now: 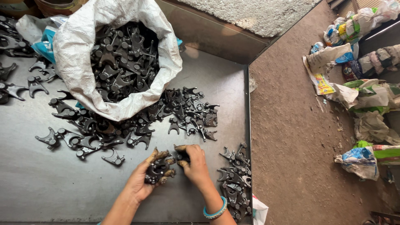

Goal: The person picks small dark metal castings one at a time from a pile on a metal table, turns and looks over each piece in both hands, and tosses pieces into a large white sack of castings. The hands stay dirty with dark residue as the pile is worked through.

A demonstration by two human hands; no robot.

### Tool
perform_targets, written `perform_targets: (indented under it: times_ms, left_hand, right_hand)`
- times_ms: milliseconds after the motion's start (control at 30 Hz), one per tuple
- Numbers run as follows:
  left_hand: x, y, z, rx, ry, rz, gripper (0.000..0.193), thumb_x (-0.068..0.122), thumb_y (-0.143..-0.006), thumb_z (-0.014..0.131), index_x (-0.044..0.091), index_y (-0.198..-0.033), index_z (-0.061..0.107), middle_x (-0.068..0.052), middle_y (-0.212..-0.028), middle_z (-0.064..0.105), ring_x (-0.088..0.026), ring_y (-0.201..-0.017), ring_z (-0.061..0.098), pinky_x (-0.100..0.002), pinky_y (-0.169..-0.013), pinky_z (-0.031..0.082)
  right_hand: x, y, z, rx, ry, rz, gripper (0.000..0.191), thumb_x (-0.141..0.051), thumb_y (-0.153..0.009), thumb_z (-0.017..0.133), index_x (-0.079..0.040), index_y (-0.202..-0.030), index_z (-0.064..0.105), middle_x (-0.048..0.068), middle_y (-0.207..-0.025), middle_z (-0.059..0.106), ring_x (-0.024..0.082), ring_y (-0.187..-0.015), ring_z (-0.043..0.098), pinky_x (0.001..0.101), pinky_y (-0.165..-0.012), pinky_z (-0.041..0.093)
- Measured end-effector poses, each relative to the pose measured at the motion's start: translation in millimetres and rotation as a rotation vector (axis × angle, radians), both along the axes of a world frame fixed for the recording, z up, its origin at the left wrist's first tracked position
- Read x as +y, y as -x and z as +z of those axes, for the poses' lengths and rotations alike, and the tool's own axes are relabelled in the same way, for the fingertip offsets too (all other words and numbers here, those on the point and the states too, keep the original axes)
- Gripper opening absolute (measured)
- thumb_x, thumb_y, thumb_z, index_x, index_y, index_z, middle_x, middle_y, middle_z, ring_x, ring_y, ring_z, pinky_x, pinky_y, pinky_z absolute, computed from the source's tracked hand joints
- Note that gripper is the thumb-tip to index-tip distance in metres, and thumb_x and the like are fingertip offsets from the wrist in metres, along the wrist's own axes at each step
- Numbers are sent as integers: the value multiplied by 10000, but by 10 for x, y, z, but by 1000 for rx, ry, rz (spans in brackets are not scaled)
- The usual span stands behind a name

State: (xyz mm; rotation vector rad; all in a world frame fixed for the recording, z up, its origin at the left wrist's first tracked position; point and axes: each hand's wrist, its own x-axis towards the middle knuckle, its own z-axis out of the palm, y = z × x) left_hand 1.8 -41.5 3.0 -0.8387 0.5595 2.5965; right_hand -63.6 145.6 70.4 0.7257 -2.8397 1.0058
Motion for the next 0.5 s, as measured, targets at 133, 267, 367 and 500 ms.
perform_targets:
  times_ms: [133,267,367,500]
  left_hand:
    - [-91,-33,-10,-22,122,13,397,375,-954,591,110,-1242,659,-108,-1006,768,-272,-809,766,-382,-549,605]
    - [65,-20,-112,79,153,-14,406,333,-965,608,71,-1269,675,-127,-992,769,-265,-789,748,-431,-601,650]
    - [254,23,-191,111,122,-55,392,292,-969,635,59,-1283,654,-114,-998,757,-246,-796,742,-436,-614,646]
    - [457,148,-159,61,-60,-134,391,284,-913,635,103,-1259,633,-107,-1002,757,-284,-793,754,-443,-572,632]
  right_hand:
    - [123,49,-114,-381,459,-77,407,47,-747,802,-52,-1115,659,54,-1090,704,183,-1025,679,314,-913,546]
    - [316,-13,-84,-726,901,-60,368,68,-802,738,-20,-1142,629,45,-1103,697,143,-1042,660,299,-904,547]
    - [321,-65,-36,-782,908,-52,312,47,-850,718,1,-1152,653,70,-1107,717,148,-1022,678,295,-895,550]
    - [274,7,49,-292,413,7,284,47,-800,853,6,-1057,738,86,-1019,736,163,-915,685,299,-843,560]
